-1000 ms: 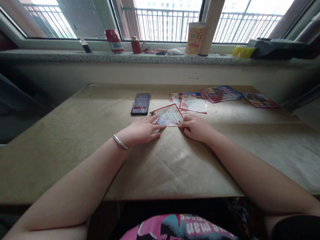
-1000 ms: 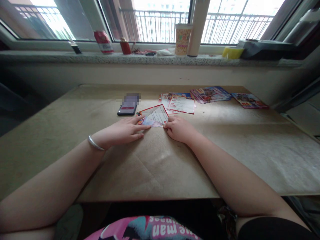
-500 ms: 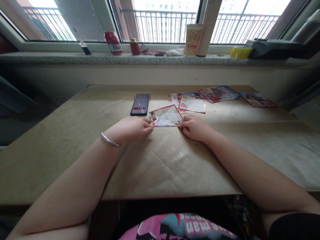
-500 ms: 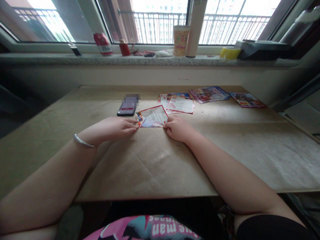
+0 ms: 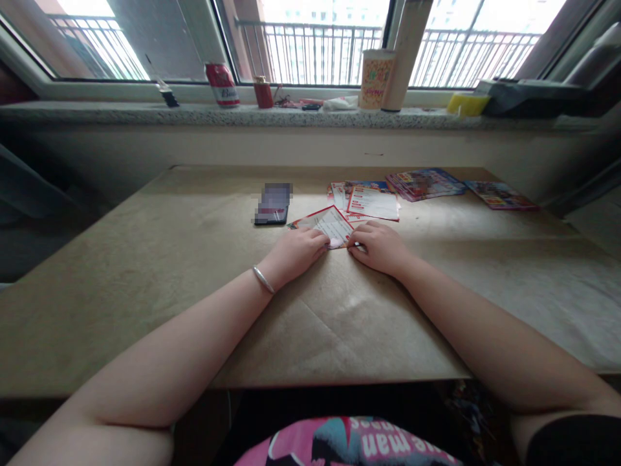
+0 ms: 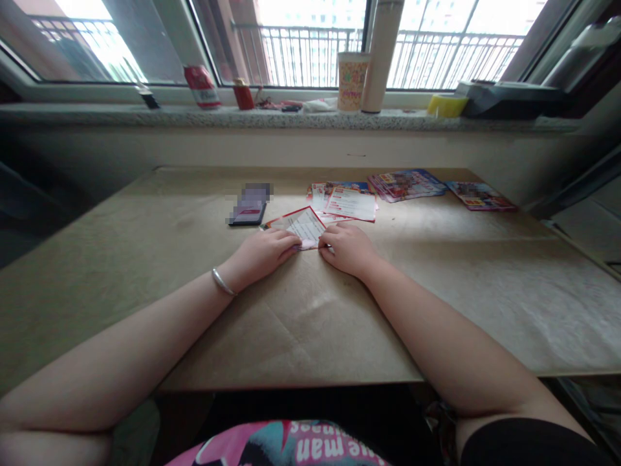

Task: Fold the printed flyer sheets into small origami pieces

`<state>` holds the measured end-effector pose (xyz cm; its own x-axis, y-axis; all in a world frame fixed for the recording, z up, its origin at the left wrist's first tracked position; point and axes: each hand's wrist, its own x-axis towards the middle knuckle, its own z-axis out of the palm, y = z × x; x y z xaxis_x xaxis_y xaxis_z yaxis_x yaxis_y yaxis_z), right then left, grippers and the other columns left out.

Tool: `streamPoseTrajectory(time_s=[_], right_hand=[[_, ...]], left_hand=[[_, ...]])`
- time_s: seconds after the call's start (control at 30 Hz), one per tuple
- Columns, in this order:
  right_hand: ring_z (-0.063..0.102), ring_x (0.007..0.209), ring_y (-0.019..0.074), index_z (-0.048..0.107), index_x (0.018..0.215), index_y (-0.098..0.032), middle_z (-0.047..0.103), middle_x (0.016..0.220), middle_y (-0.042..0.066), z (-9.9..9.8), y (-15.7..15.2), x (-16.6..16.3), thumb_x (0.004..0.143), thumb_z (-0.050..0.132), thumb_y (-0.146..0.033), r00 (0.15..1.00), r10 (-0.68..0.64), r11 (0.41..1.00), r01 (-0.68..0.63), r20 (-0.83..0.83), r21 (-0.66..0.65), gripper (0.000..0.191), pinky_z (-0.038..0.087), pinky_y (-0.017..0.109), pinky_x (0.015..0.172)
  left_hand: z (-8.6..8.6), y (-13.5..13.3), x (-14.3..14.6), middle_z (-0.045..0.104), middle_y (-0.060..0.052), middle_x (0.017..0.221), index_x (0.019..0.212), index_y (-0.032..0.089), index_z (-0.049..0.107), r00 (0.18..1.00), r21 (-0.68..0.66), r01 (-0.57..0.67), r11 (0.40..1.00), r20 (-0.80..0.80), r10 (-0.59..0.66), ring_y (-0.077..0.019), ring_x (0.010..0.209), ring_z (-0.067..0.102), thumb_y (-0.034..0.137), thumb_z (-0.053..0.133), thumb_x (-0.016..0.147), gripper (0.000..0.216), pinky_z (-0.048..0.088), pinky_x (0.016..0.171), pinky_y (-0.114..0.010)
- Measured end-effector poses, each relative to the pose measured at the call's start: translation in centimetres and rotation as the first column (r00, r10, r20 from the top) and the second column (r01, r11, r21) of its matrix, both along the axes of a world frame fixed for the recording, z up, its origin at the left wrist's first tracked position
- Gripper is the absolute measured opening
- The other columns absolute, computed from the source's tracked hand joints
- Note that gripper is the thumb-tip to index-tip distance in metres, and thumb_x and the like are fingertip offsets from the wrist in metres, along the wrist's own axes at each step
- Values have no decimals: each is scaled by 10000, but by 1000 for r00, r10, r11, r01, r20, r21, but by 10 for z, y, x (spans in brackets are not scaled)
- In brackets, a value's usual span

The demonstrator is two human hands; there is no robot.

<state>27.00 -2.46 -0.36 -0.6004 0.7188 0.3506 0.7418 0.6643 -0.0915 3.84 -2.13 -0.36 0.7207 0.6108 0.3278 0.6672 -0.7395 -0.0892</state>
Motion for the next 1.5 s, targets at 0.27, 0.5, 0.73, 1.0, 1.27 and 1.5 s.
streamPoseTrajectory(time_s=[0.27, 0.5, 0.73, 1.0, 1.27, 1.5], right_hand=[[588, 884, 221, 692, 850, -222, 709, 884, 42, 0, -3, -8, 846, 568, -250, 998, -51, 999, 51, -39, 18, 128, 408, 335, 810], [570, 856, 207, 632, 771, -211, 674, 821, 38, 4, -12, -18, 804, 548, -190, 989, -102, 995, 102, -105, -5, 92, 396, 304, 758], [545, 823, 201, 618, 770, -205, 664, 856, 56, 1, -15, -25, 795, 558, -197, 992, -48, 997, 54, -114, 50, 66, 380, 306, 704], [543, 823, 203, 635, 773, -213, 666, 833, 48, 3, -15, -20, 806, 551, -195, 996, 5, 998, 1, -95, 57, 92, 386, 313, 723], [558, 803, 196, 636, 761, -212, 662, 806, 37, 5, -10, -8, 780, 562, -188, 994, 10, 999, -5, -107, 42, 79, 390, 312, 749], [569, 781, 184, 625, 752, -209, 654, 796, 31, 8, -9, 1, 771, 555, -170, 992, 19, 998, -10, -126, 65, 83, 403, 300, 752]], left_hand=[[2, 2, 1, 700, -44, 743, 769, 169, 618, 1000, 139, 21, 990, -8, -20, -166, 698, 651, 219, 480, 923, 212, 430, 654, -279], [0, 0, 8, 691, 5, 749, 771, 189, 602, 995, 168, 55, 984, 71, -68, -149, 715, 642, 218, 508, 905, 166, 415, 745, -296], [2, -7, 13, 704, -1, 837, 843, 199, 625, 990, 214, 91, 973, 90, -112, -153, 784, 630, 351, 448, 983, 272, 377, 769, -317], [5, -8, 11, 702, -11, 809, 765, 202, 635, 989, 170, 78, 982, 110, -97, -155, 792, 605, 332, 437, 980, 319, 370, 811, -337], [6, -7, 7, 694, 1, 810, 773, 211, 627, 986, 152, 76, 985, 135, -97, -160, 793, 591, 300, 479, 954, 251, 369, 827, -337], [6, -6, 3, 697, 9, 809, 774, 212, 627, 983, 163, 70, 984, 158, -96, -162, 793, 594, 318, 500, 947, 240, 378, 824, -331]])
